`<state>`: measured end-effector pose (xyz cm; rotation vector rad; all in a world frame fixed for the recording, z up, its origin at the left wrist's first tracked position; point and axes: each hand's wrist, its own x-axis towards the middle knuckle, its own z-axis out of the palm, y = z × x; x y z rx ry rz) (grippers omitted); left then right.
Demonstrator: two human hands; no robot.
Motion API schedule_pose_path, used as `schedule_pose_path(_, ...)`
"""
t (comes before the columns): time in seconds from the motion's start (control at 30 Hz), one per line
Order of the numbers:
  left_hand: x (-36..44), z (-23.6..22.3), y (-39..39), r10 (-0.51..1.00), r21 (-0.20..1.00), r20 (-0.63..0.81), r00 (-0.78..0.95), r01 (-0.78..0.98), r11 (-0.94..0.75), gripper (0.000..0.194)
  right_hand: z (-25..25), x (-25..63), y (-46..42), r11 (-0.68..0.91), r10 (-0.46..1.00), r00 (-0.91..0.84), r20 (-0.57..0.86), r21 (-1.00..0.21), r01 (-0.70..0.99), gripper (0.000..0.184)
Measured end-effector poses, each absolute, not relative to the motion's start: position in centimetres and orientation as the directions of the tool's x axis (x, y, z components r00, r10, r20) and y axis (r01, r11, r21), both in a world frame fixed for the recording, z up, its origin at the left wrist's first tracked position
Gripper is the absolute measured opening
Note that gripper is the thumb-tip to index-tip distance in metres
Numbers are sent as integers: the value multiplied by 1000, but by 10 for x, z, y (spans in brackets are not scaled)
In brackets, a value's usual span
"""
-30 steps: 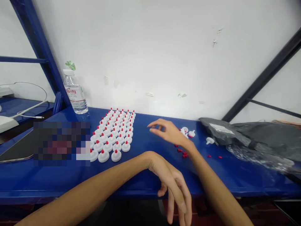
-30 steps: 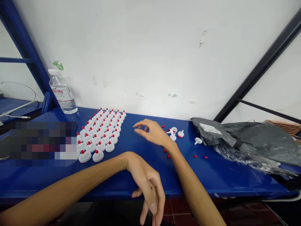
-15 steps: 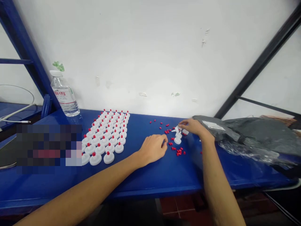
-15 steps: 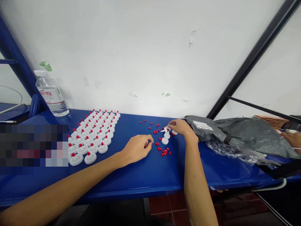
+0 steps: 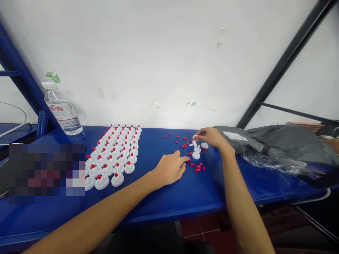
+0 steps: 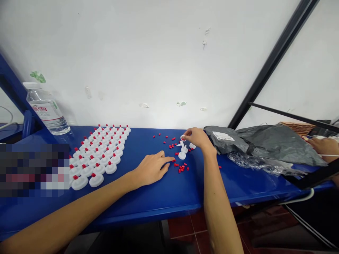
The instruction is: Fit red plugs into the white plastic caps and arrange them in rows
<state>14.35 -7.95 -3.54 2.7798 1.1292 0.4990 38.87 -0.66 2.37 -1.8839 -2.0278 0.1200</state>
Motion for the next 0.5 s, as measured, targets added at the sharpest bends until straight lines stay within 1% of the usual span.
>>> schedule_pose_path(0.17,142,-33,-79,712,325,286,641,634,-702,33,30,381,-12,216,955,-89,284,-454,864,23)
schedule_pose_path(0.3,142,-33,-78,744,408,284,605,626,-664,27,30,375,-15,314,945,-202,256,-549,774,28)
schedule_pose_path(0.37,142,-34,-78,756,431,281,591,626,-650,24,28,372,-14,330,944,-248,218,-571,752,27)
schedule_pose_path(0.5,143,-36,-77,767,455,285,575,623,-637,21,23,368,-10,309,950,-280,139,-551,775,23)
